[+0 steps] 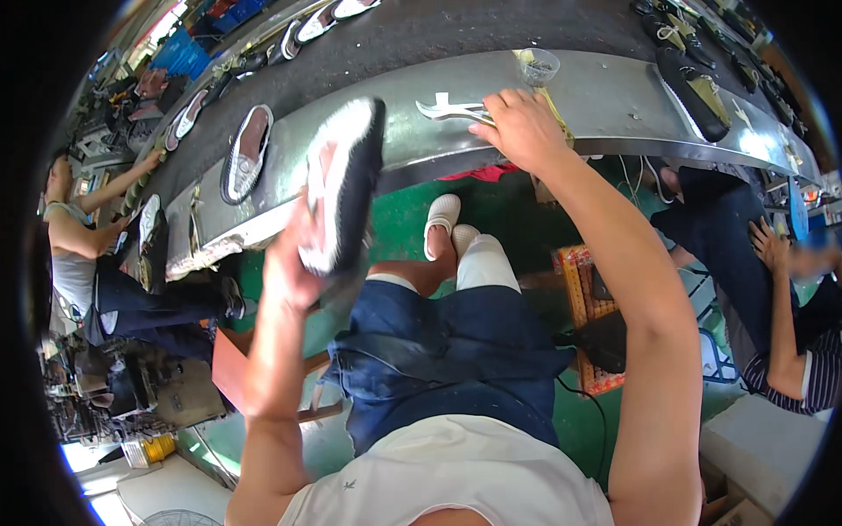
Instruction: Assembling shoes by pulling the upper material over the last and securing it using lasting pliers.
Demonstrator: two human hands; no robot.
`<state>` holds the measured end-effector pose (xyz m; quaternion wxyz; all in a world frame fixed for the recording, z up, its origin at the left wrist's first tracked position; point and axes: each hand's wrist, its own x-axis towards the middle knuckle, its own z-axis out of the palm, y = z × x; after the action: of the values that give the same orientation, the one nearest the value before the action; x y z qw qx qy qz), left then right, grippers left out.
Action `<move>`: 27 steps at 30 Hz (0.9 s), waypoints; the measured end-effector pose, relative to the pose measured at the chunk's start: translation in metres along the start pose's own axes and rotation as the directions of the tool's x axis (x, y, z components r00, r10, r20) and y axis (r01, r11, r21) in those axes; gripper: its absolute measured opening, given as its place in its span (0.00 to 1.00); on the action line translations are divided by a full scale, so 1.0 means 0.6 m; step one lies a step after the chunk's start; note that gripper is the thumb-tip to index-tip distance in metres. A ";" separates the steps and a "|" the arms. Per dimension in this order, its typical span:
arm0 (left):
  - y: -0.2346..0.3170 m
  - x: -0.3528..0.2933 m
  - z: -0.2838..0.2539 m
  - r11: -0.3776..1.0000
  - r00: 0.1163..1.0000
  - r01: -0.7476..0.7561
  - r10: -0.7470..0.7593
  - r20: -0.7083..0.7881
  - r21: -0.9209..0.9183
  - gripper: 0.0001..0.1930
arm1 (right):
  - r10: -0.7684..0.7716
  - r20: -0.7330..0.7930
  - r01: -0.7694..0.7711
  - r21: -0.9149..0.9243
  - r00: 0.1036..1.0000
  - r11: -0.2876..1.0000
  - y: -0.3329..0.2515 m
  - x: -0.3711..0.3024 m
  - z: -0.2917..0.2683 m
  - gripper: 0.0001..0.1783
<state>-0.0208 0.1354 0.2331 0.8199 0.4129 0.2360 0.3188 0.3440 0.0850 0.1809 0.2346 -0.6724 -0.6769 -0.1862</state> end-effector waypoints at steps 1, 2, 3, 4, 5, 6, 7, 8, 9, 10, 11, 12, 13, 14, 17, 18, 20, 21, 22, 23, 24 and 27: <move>0.047 0.053 -0.009 0.999 1.000 0.010 -0.011 0.029 0.044 0.38 | 0.009 -0.002 -0.009 -0.051 1.000 0.999 0.006 0.015 0.018 0.21; 0.082 0.115 -0.018 0.997 0.997 -0.017 0.023 -0.077 0.071 0.32 | 0.013 -0.012 -0.013 -0.052 1.000 0.999 0.012 0.022 0.025 0.21; 0.128 0.185 -0.031 0.987 0.989 0.092 -0.075 -0.125 0.135 0.28 | 0.036 -0.057 -0.035 0.008 0.998 0.999 0.013 0.022 0.027 0.20; 0.171 0.253 -0.044 0.970 0.982 0.156 -0.131 -0.138 0.189 0.25 | 0.058 -0.099 -0.051 0.073 0.993 0.996 0.013 0.021 0.029 0.19; 0.198 0.314 -0.045 0.948 0.980 0.158 -0.115 -0.165 0.278 0.28 | 0.075 -0.097 -0.064 0.110 0.992 0.992 0.016 0.021 0.027 0.19; 0.227 0.377 -0.067 0.900 0.965 0.153 -0.047 -0.258 0.408 0.31 | 0.072 -0.106 -0.060 0.116 0.992 0.991 0.011 0.028 0.026 0.19; 0.240 0.430 -0.065 0.788 0.952 0.184 0.004 -0.305 0.587 0.35 | 0.068 -0.095 -0.056 0.128 0.993 0.990 0.015 0.027 0.026 0.19; 0.238 0.468 -0.051 0.740 0.941 0.131 0.116 -0.317 0.660 0.36 | 0.067 -0.085 -0.055 0.136 0.994 0.989 0.017 0.026 0.023 0.19; 0.237 0.501 -0.049 0.392 0.925 0.148 0.271 -0.267 0.908 0.31 | 0.063 -0.077 -0.051 0.151 0.995 0.987 0.015 0.025 0.019 0.19; 0.235 0.524 -0.048 -0.027 0.906 0.176 0.395 -0.151 0.984 0.26 | 0.077 -0.079 -0.065 0.142 0.994 0.988 0.014 0.029 0.018 0.19; 0.216 0.547 -0.063 -0.428 0.895 0.165 0.443 0.048 0.889 0.28 | 0.080 -0.070 -0.068 0.160 0.994 0.985 0.015 0.027 0.017 0.19; 0.198 0.562 -0.091 -0.751 0.874 0.177 0.417 0.249 0.636 0.30 | 0.073 -0.065 -0.061 0.183 0.995 0.981 0.013 0.031 0.017 0.18; 0.188 0.572 -0.130 -0.864 0.890 0.038 0.258 0.377 0.502 0.27 | 0.064 -0.079 -0.048 0.188 0.995 0.981 0.012 0.035 0.018 0.18; 0.167 0.575 -0.134 -0.911 0.925 -0.046 0.116 0.361 0.411 0.22 | 0.077 -0.073 -0.063 0.181 0.994 0.981 0.013 0.033 0.020 0.18; 0.165 0.588 -0.126 -0.847 1.000 -0.016 -0.018 0.002 0.532 0.22 | 0.075 -0.074 -0.061 0.183 0.994 0.981 0.021 0.029 0.019 0.19; 0.186 0.578 -0.131 -0.723 0.999 -0.044 -0.017 0.045 0.689 0.22 | 0.080 -0.070 -0.066 0.185 0.994 0.981 0.025 0.028 0.021 0.19; 0.228 0.548 -0.186 -0.632 0.952 -0.006 0.235 0.199 0.775 0.25 | 0.067 -0.102 -0.048 0.179 0.993 0.983 0.023 0.029 0.023 0.19; 0.256 0.530 -0.237 -0.717 0.905 0.065 0.335 0.262 0.694 0.29 | 0.058 -0.103 -0.039 0.181 0.993 0.983 0.020 0.033 0.025 0.19; 0.253 0.511 -0.240 -0.764 0.907 0.285 0.410 0.095 0.579 0.33 | 0.070 -0.096 -0.053 0.175 0.993 0.983 0.027 0.023 0.025 0.19; 0.248 0.482 -0.217 -0.755 0.895 0.442 0.405 -0.186 0.484 0.36 | 0.094 -0.081 -0.082 0.150 0.992 0.985 0.035 0.011 0.025 0.19; 0.315 0.456 -0.319 -0.641 0.905 0.424 0.320 -0.278 0.640 0.37 | 0.066 -0.094 -0.050 0.161 0.993 0.986 0.021 0.030 0.023 0.19; 0.366 0.402 -0.382 -0.182 0.921 0.382 0.150 -0.359 0.906 0.37 | 0.075 -0.094 -0.059 0.162 0.993 0.985 0.020 0.025 0.028 0.20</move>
<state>-0.0764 0.5290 0.2593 0.1785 0.8018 0.5702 0.0106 0.3548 0.1075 0.1749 0.3270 -0.6637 -0.6542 -0.1568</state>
